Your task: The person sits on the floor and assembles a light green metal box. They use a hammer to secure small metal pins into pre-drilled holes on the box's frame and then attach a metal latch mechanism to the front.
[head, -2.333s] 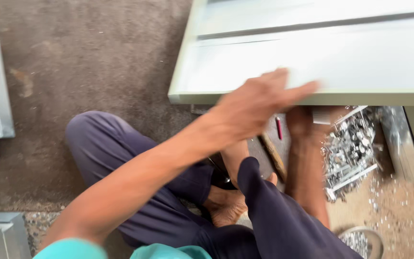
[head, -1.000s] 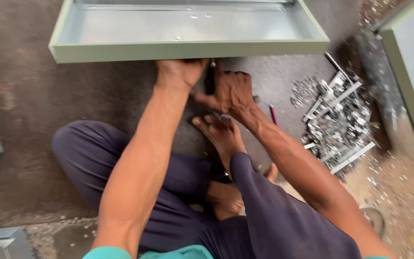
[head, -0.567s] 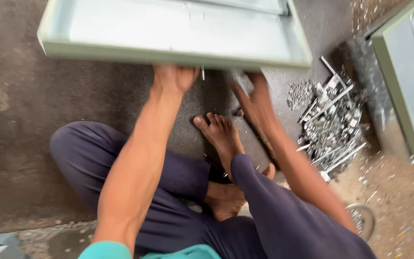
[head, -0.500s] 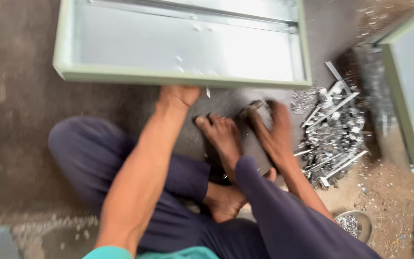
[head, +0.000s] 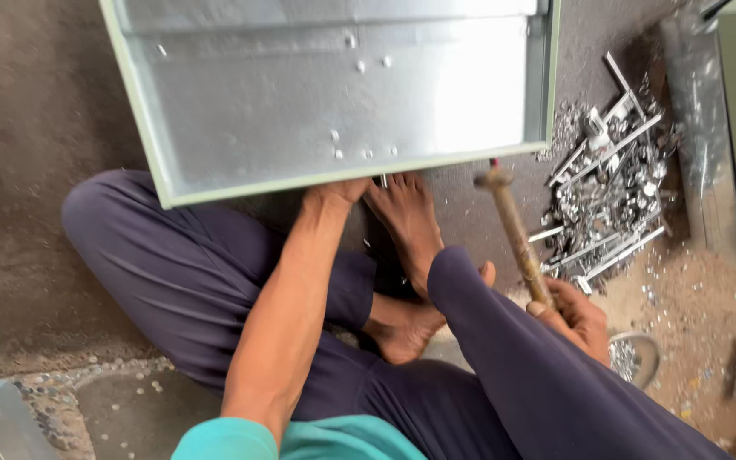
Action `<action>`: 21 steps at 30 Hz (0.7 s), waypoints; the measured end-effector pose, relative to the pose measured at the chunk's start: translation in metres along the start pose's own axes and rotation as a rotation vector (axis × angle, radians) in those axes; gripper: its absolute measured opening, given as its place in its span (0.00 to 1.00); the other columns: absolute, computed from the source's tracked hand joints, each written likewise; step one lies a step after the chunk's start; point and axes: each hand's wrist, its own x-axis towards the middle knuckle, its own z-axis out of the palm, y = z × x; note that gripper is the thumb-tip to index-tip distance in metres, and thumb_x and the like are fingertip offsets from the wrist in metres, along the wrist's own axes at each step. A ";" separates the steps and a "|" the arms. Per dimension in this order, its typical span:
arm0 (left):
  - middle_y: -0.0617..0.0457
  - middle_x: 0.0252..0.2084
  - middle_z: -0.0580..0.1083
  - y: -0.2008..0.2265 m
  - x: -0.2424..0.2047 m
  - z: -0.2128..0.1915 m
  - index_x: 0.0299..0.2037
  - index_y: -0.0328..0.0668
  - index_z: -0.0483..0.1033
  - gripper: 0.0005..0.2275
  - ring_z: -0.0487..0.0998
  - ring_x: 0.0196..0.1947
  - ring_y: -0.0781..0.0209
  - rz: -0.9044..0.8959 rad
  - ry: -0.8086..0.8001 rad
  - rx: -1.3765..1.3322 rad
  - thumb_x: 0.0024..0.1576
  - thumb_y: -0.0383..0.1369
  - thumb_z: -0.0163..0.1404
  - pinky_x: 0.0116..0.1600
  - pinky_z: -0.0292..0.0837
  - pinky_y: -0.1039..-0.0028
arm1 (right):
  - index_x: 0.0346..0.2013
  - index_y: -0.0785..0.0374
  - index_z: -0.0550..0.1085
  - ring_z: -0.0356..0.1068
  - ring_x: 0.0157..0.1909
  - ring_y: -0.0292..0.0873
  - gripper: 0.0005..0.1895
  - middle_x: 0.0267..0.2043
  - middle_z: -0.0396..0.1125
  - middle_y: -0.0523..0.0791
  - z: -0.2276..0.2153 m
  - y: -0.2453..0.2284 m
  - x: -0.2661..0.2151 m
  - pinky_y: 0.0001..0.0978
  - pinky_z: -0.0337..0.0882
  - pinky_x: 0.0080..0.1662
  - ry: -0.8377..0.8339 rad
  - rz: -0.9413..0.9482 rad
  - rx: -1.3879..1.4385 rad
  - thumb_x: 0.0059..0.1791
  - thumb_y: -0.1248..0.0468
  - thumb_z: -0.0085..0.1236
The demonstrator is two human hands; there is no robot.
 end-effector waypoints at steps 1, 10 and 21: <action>0.48 0.59 0.72 -0.001 -0.001 0.000 0.58 0.39 0.72 0.22 0.70 0.57 0.54 -0.015 -0.013 -0.117 0.64 0.49 0.44 0.60 0.66 0.64 | 0.55 0.65 0.74 0.66 0.24 0.35 0.21 0.26 0.70 0.45 -0.001 -0.003 -0.005 0.30 0.64 0.27 -0.021 -0.130 0.039 0.52 0.55 0.55; 0.44 0.54 0.76 -0.027 0.023 -0.001 0.55 0.38 0.71 0.21 0.78 0.50 0.53 -0.373 0.046 -1.706 0.65 0.48 0.38 0.55 0.77 0.65 | 0.42 0.67 0.73 0.57 0.23 0.31 0.18 0.22 0.60 0.38 0.075 -0.076 0.079 0.28 0.58 0.25 -0.095 -0.315 0.078 0.59 0.53 0.47; 0.44 0.49 0.75 -0.054 0.041 0.013 0.53 0.37 0.71 0.17 0.77 0.46 0.56 -0.547 0.220 -2.037 0.67 0.43 0.37 0.51 0.79 0.64 | 0.43 0.63 0.71 0.65 0.35 0.43 0.14 0.35 0.66 0.48 0.118 -0.118 0.110 0.39 0.66 0.36 0.039 -0.546 -0.402 0.60 0.55 0.47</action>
